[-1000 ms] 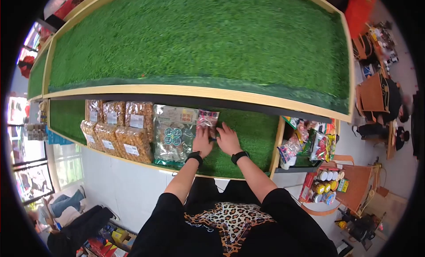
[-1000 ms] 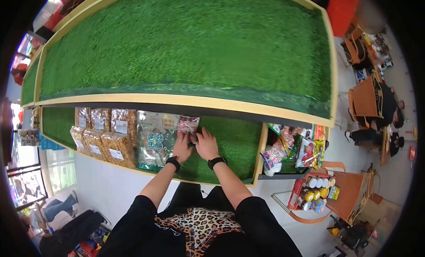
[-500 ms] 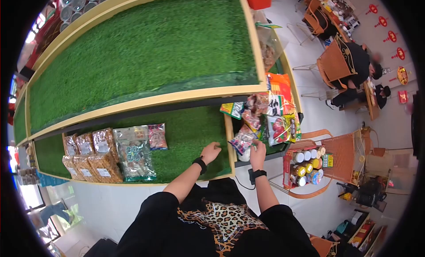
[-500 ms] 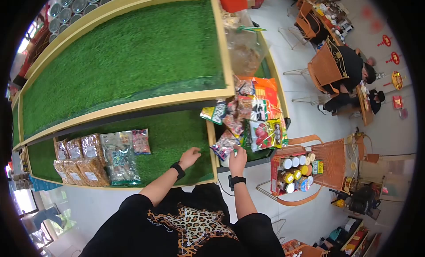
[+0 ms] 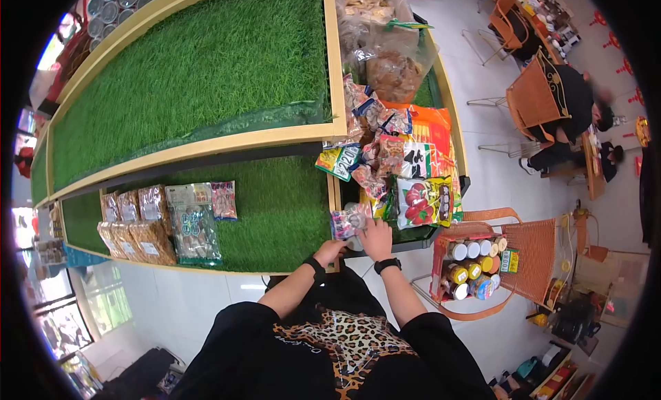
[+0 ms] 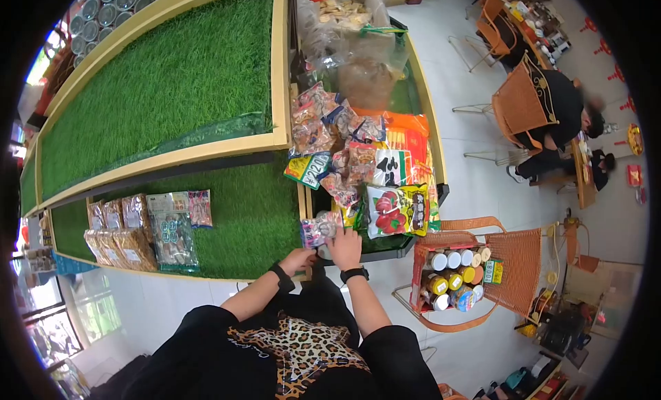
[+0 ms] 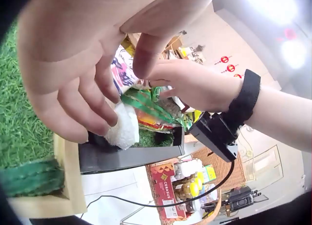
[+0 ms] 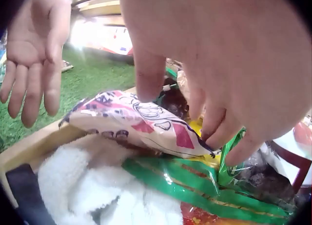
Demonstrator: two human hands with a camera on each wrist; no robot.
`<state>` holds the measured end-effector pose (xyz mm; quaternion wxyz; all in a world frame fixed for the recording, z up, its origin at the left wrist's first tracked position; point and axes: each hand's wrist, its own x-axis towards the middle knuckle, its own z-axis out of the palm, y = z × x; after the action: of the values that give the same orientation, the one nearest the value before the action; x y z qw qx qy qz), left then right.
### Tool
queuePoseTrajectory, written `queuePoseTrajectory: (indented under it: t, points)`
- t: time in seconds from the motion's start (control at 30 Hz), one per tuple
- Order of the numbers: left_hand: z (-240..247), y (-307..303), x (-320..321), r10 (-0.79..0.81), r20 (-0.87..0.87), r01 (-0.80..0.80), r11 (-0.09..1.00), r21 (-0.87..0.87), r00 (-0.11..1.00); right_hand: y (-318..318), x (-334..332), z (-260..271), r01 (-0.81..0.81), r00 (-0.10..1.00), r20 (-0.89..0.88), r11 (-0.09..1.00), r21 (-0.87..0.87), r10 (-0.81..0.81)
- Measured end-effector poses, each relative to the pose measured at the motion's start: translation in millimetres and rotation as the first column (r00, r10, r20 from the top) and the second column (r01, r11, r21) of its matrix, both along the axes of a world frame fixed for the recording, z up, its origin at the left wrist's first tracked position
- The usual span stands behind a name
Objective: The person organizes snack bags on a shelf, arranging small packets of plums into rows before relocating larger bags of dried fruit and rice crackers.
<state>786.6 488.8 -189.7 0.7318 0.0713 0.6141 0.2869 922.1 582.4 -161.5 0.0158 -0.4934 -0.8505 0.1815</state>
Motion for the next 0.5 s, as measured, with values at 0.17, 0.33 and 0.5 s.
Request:
queuePoseTrajectory:
  t: [0.17, 0.33, 0.5]
  points:
    - [10, 1, -1, 0.274, 0.023, -0.267, 0.951, -0.156, 0.962, -24, 13, -1, -0.067, 0.998, -0.019, 0.997, -0.025, 0.067]
    - [-2, 1, 1, 0.26, 0.014, -0.257, 0.961, -0.105, 0.965, 2, 0, 4, -0.007, 0.988, -0.155, 0.995, 0.101, 0.023]
    - [-12, 2, 6, 0.247, 0.078, -0.245, 0.969, -0.038, 0.966, 11, -9, -9, -0.099, 0.986, -0.126, 0.993, 0.071, 0.107]
